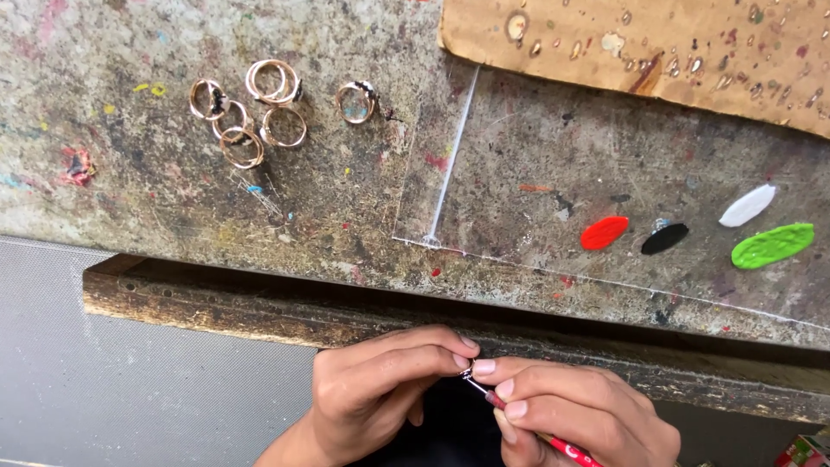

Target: Applying colored enamel to small metal rings using a fine-tipped applicator tool on a jewelry workbench.

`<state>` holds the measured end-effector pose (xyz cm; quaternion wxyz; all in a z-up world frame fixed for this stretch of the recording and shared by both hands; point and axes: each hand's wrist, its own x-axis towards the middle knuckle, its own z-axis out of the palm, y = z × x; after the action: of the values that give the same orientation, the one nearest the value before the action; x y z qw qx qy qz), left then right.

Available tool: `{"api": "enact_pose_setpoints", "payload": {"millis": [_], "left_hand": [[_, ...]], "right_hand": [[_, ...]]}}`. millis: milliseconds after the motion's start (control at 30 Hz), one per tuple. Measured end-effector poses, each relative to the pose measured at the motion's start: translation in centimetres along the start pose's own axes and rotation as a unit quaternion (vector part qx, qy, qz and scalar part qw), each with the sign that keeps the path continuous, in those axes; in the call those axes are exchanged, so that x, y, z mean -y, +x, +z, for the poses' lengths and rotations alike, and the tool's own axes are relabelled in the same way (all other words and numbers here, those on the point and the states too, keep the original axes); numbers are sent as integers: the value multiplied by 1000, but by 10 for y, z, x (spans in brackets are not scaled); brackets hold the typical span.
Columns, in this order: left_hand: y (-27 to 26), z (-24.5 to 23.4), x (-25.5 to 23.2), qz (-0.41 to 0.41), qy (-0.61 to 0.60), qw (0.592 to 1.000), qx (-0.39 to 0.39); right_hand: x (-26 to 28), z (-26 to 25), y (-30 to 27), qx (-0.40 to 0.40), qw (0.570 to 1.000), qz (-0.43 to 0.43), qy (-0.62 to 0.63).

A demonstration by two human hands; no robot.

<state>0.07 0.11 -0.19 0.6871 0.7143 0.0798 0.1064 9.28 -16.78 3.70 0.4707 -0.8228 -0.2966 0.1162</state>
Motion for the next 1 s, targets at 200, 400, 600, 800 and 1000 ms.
{"api": "enact_pose_setpoints", "payload": {"millis": [200,400,600,800,1000], "left_hand": [[-1,1,1,2,-2,1000,-4],[0,0,1,0,-3,1000,0],[-1,0,1,-3,-6,1000,0],[0,1,1,-6,-4,1000,-1],[0,0,2,-3,-3,1000,2]], "right_hand": [[-1,2,0,-12,1000,-5,5],[-4,0,0,0,1000,-13,4],[1,0,2,1,1000,6,3],[0,1,1,0,1000,7,8],[5,0,3,0,1000,25,-5]]}}
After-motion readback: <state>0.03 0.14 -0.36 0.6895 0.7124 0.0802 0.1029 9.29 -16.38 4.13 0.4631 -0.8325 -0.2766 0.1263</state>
